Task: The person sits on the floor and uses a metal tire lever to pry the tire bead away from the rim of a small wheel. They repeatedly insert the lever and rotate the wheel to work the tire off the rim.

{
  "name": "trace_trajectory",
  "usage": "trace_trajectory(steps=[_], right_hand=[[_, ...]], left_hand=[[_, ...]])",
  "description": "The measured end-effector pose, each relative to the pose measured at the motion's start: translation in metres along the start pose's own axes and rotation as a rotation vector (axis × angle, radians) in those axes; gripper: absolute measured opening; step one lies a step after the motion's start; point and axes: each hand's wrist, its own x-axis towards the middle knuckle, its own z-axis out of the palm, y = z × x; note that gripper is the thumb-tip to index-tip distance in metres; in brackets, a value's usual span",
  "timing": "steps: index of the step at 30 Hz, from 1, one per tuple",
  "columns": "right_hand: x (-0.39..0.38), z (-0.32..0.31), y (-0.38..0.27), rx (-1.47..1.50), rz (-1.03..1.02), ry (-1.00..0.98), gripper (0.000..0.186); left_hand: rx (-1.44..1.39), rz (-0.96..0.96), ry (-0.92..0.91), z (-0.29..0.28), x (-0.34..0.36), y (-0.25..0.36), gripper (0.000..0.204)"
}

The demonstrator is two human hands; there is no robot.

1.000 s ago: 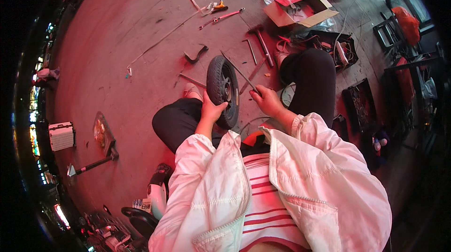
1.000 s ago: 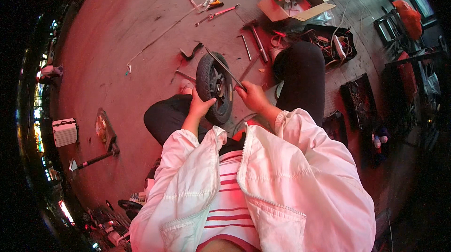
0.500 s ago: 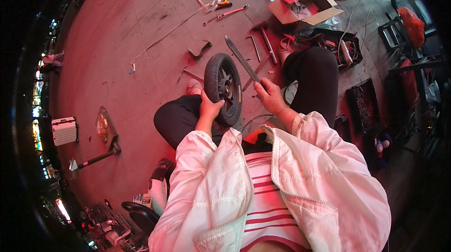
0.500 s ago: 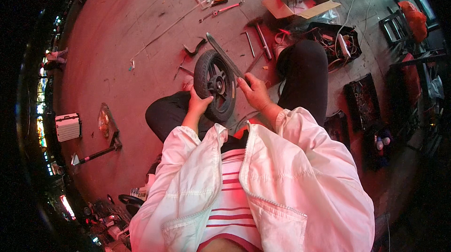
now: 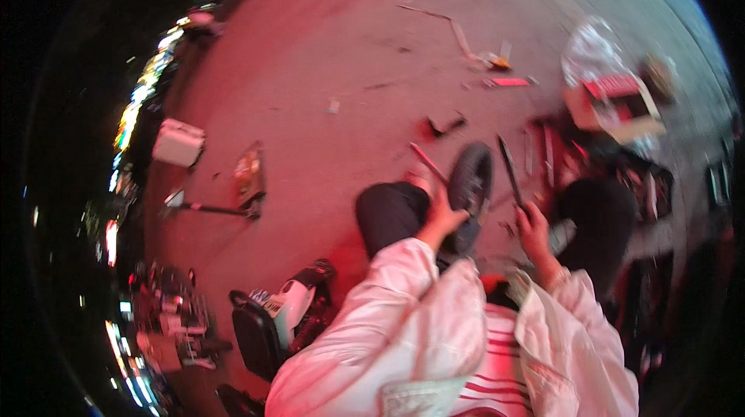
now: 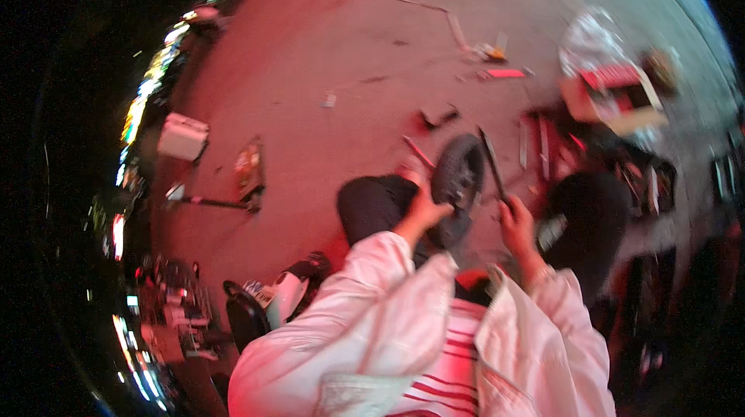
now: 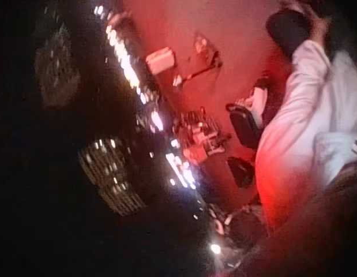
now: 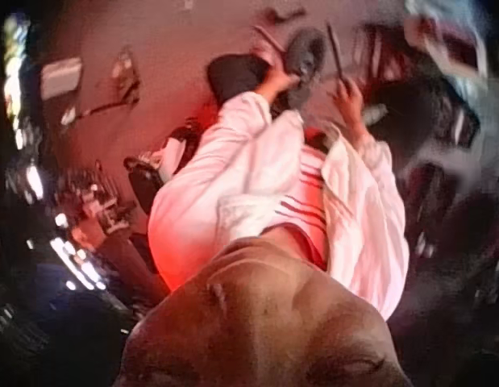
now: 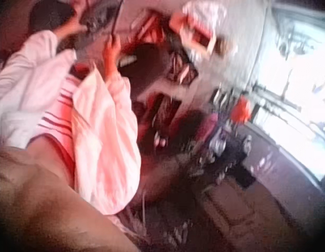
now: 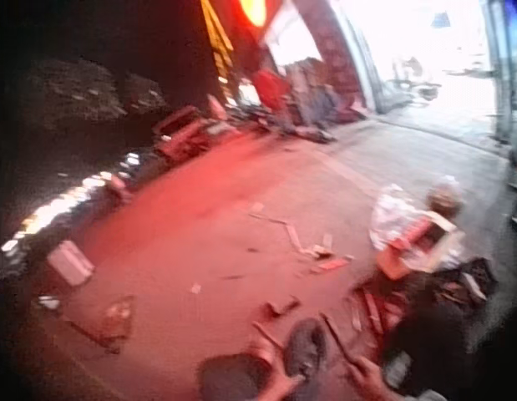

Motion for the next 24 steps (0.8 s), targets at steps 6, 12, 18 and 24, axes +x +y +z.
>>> trace_trajectory(steps=[6, 12, 18, 24], right_hand=[[0.0, -0.001, 0.035, -0.061, 0.041, -0.004, 0.008], [0.008, -0.007, 0.061, -0.638, 0.078, 0.028, 0.024], [0.034, -0.025, 0.045, -0.919, 0.254, -0.052, 0.044], [0.029, -0.012, 0.073, -1.007, 0.164, -0.053, 0.028]], left_hand=[[-0.007, -0.027, -0.018, -0.005, -0.006, 0.019, 0.103], [0.039, -0.121, -0.045, -0.007, -0.001, 0.014, 0.102], [-0.097, -0.095, -0.14, -0.001, 0.014, 0.022, 0.094], [-0.023, 0.06, -0.075, -0.015, -0.002, 0.024, 0.09]])
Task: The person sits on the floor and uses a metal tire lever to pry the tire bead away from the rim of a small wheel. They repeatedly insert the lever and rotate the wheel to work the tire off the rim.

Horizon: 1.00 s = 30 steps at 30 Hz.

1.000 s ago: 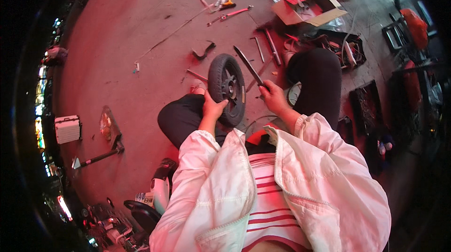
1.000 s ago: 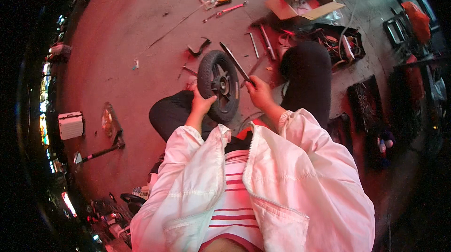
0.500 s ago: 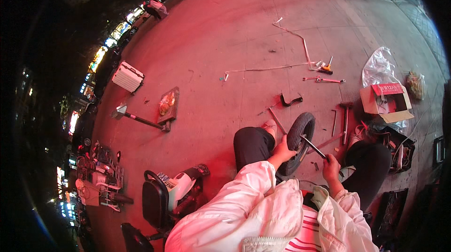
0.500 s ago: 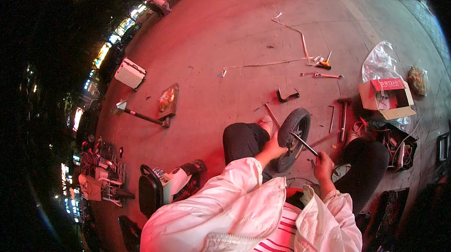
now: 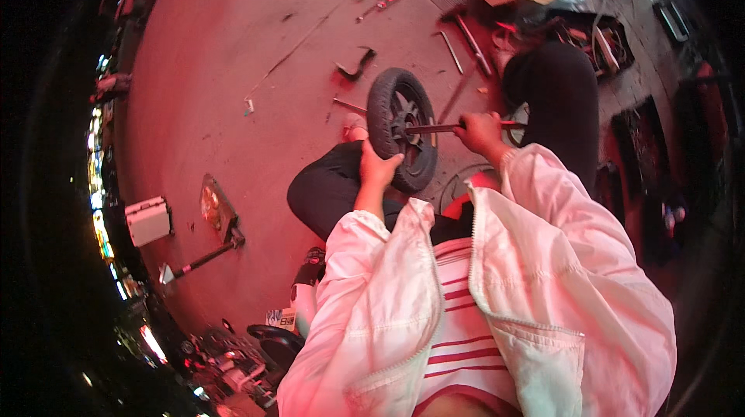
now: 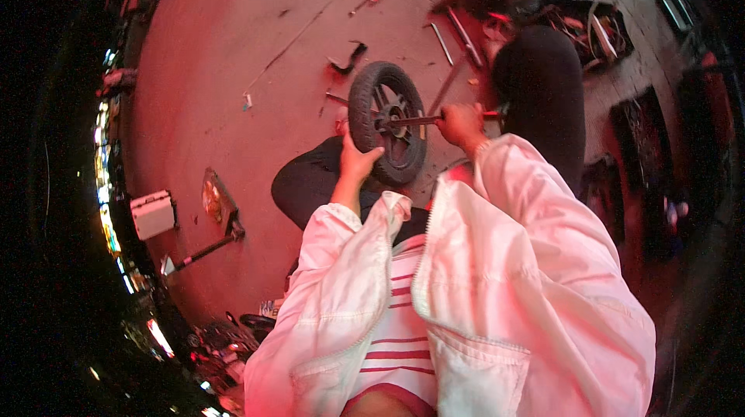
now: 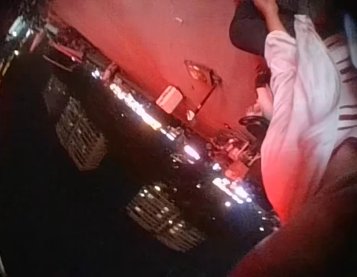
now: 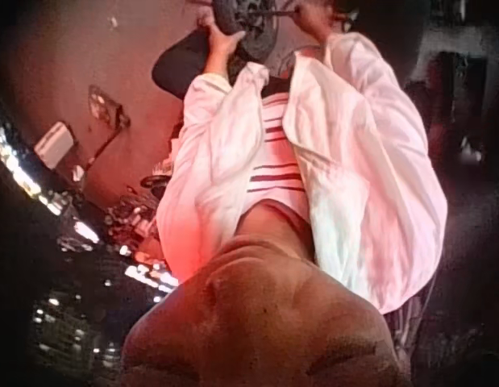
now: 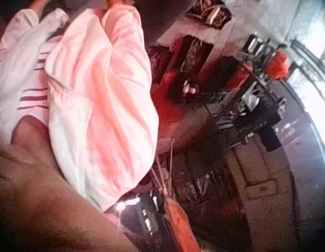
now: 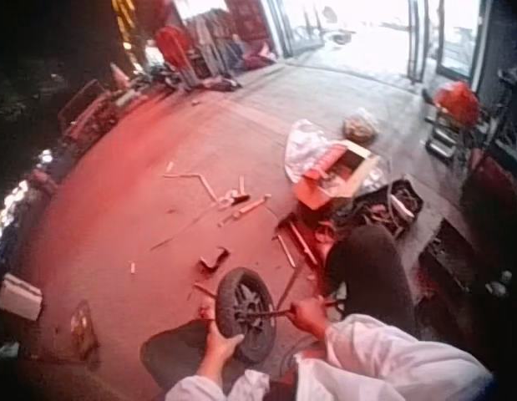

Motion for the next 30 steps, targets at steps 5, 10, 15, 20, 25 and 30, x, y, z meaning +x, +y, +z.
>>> trace_trajectory(steps=[5, 10, 15, 20, 25, 30], right_hand=[[0.0, 0.007, -0.014, 0.15, -0.009, -0.171, 0.023], [0.013, 0.029, -0.02, 0.218, -0.049, -0.343, 0.024], [0.022, 0.045, -0.022, 0.284, -0.047, -0.416, 0.023], [0.029, 0.042, -0.024, 0.304, -0.046, -0.474, 0.022], [0.034, 0.042, -0.021, 0.312, -0.106, -0.509, 0.021], [0.045, 0.064, -0.017, 0.314, -0.19, -0.611, 0.018]], left_hand=[[0.026, -0.088, -0.024, -0.008, -0.003, -0.023, 0.089], [-0.166, -0.106, -0.081, -0.008, 0.001, -0.043, 0.087], [-0.209, -0.118, -0.12, -0.008, 0.003, -0.042, 0.085], [-0.22, -0.151, -0.126, -0.012, 0.002, -0.041, 0.087], [-0.23, -0.162, -0.123, -0.013, -0.005, -0.031, 0.088], [-0.116, -0.09, -0.129, -0.011, -0.008, -0.032, 0.09]])
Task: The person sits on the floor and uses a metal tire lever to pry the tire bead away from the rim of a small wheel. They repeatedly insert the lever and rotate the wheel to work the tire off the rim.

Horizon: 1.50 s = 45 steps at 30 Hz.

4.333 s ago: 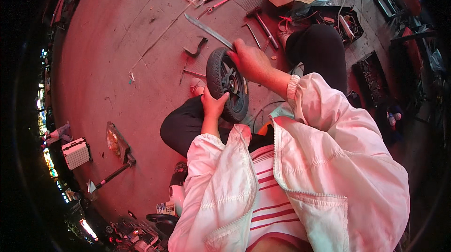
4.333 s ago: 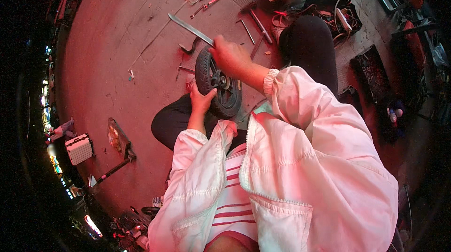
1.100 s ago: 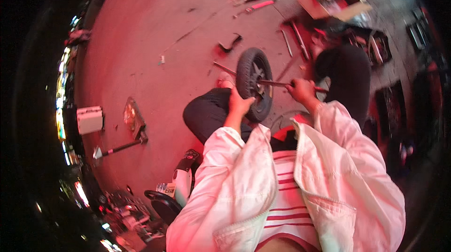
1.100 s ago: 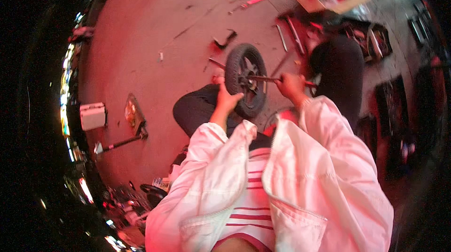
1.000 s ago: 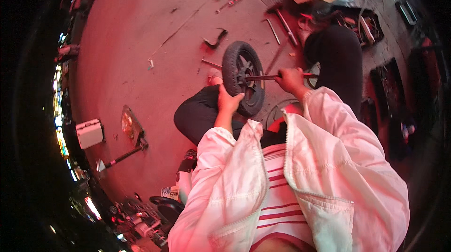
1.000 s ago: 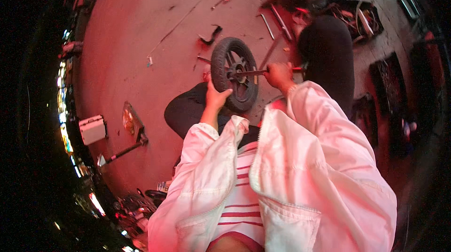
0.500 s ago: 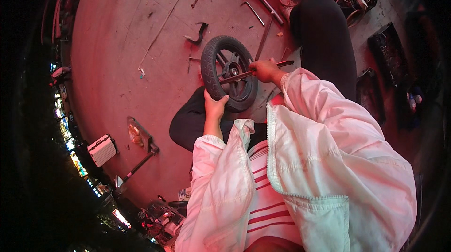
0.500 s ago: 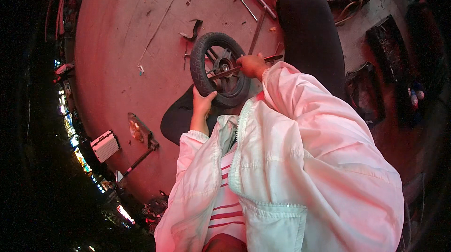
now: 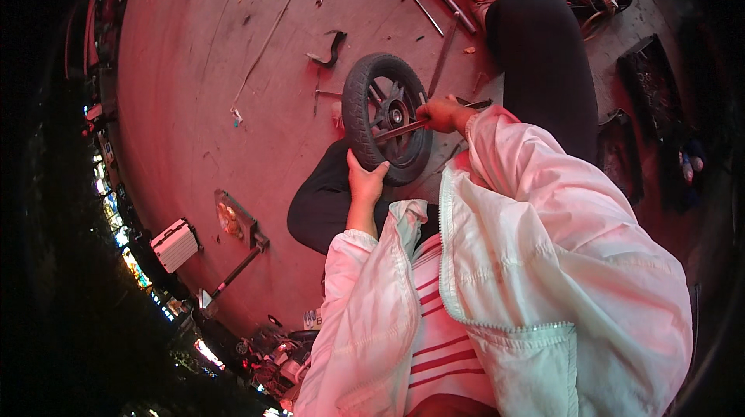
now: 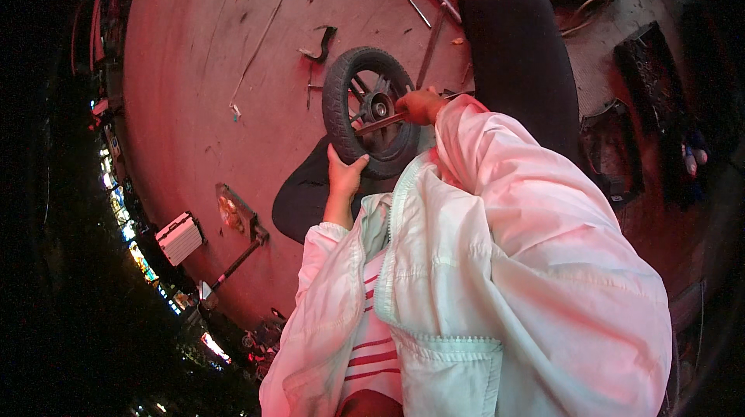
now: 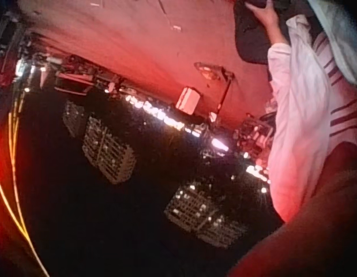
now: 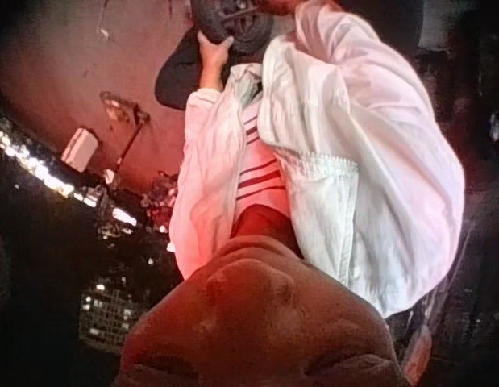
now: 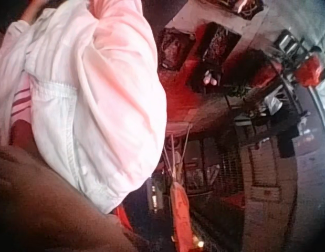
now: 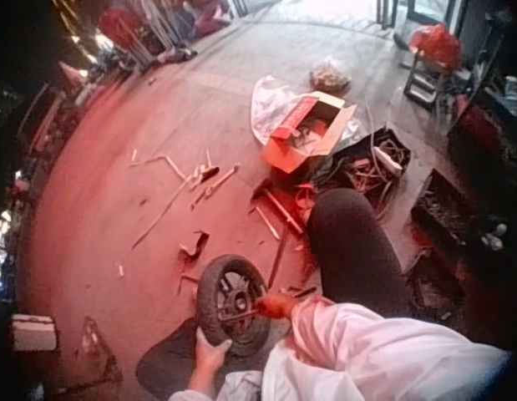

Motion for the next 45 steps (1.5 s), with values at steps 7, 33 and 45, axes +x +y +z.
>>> trace_trajectory(steps=[7, 33, 45], right_hand=[[0.016, 0.015, 0.012, -0.01, -0.046, -0.055, 0.019], [-0.081, -0.052, -0.067, -0.352, 0.081, 0.146, 0.023], [-0.114, -0.078, -0.177, -0.753, 0.023, 0.072, 0.017]], left_hand=[[0.186, 0.104, -0.015, 0.005, -0.005, 0.011, 0.091], [0.368, 0.222, 0.067, 0.026, 0.024, 0.05, 0.071], [0.308, 0.12, 0.19, 0.056, 0.012, 0.054, 0.08]])
